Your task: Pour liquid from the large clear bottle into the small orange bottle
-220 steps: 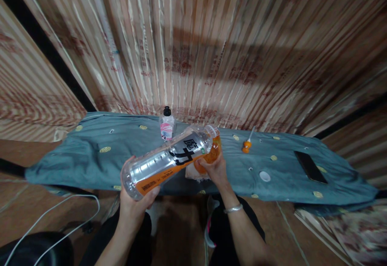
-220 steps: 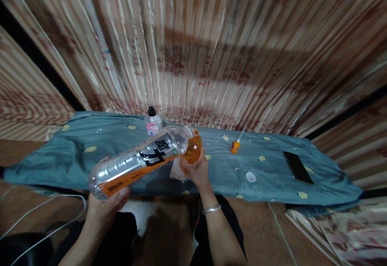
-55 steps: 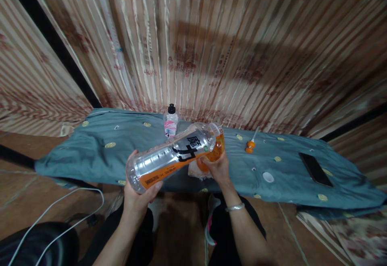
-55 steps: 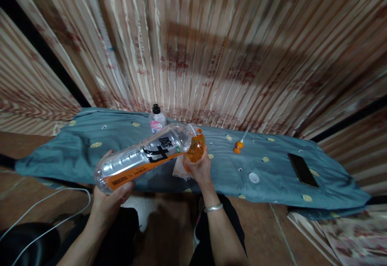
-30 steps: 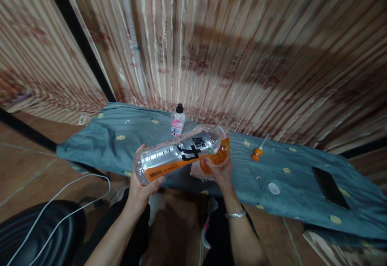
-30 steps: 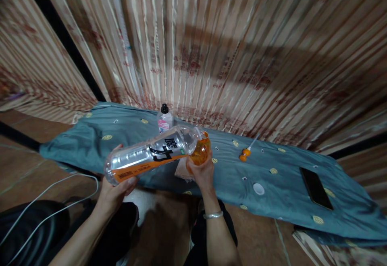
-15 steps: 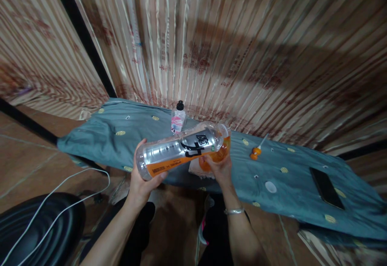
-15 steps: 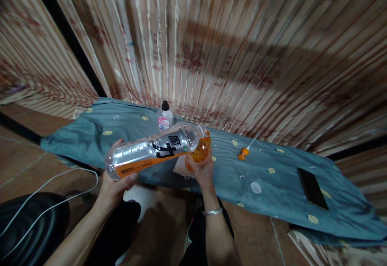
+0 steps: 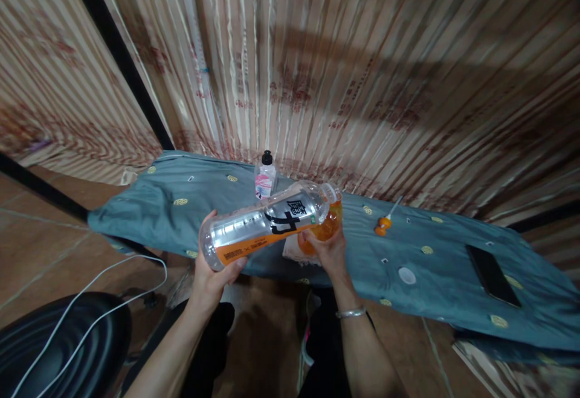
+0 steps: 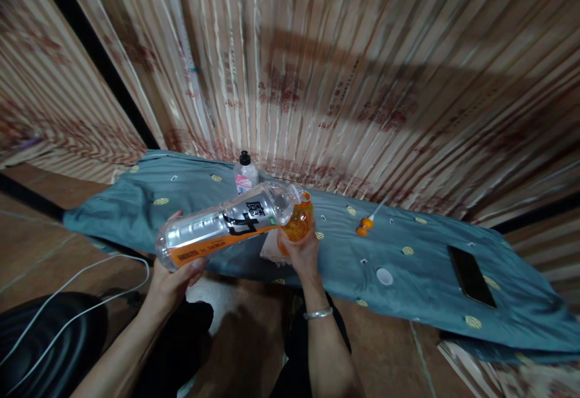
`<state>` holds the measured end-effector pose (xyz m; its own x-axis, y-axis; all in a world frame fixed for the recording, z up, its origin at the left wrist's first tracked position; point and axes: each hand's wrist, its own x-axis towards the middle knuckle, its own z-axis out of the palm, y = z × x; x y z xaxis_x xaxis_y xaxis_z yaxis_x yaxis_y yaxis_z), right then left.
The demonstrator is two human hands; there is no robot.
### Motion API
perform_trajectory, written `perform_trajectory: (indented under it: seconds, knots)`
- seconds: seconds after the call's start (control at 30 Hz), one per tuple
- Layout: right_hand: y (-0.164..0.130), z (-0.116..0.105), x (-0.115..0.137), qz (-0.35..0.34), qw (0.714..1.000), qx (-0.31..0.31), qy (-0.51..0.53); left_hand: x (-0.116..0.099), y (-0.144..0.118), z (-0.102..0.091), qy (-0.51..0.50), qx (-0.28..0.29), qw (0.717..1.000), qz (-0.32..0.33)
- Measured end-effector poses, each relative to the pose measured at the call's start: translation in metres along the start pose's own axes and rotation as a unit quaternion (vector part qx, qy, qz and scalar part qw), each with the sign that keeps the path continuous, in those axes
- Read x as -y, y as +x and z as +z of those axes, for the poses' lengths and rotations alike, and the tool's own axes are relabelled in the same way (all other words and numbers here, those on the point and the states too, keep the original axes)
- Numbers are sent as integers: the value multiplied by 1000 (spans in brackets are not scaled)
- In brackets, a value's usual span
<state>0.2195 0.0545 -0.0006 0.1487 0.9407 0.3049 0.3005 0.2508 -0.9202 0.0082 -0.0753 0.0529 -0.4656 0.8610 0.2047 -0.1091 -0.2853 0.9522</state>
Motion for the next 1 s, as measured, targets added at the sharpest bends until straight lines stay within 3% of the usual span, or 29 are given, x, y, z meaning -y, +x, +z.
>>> perform_trajectory:
  seconds: [0.13, 0.4, 0.7, 1.0]
  knots:
    - [-1, -1, 4, -7, 1000, 4, 4, -4, -2, 2, -43, -2, 998, -47]
    - [-2, 0, 7, -9, 1000, -8, -6, 1, -2, -3, -43, -7, 998, -40]
    - [-1, 1, 5, -8, 1000, -7, -23, -8, -4, -1, -50, -23, 998, -37]
    - [-1, 0, 3, -8, 1000, -2, -18, -2, -1, -5, -61, -3, 997, -37]
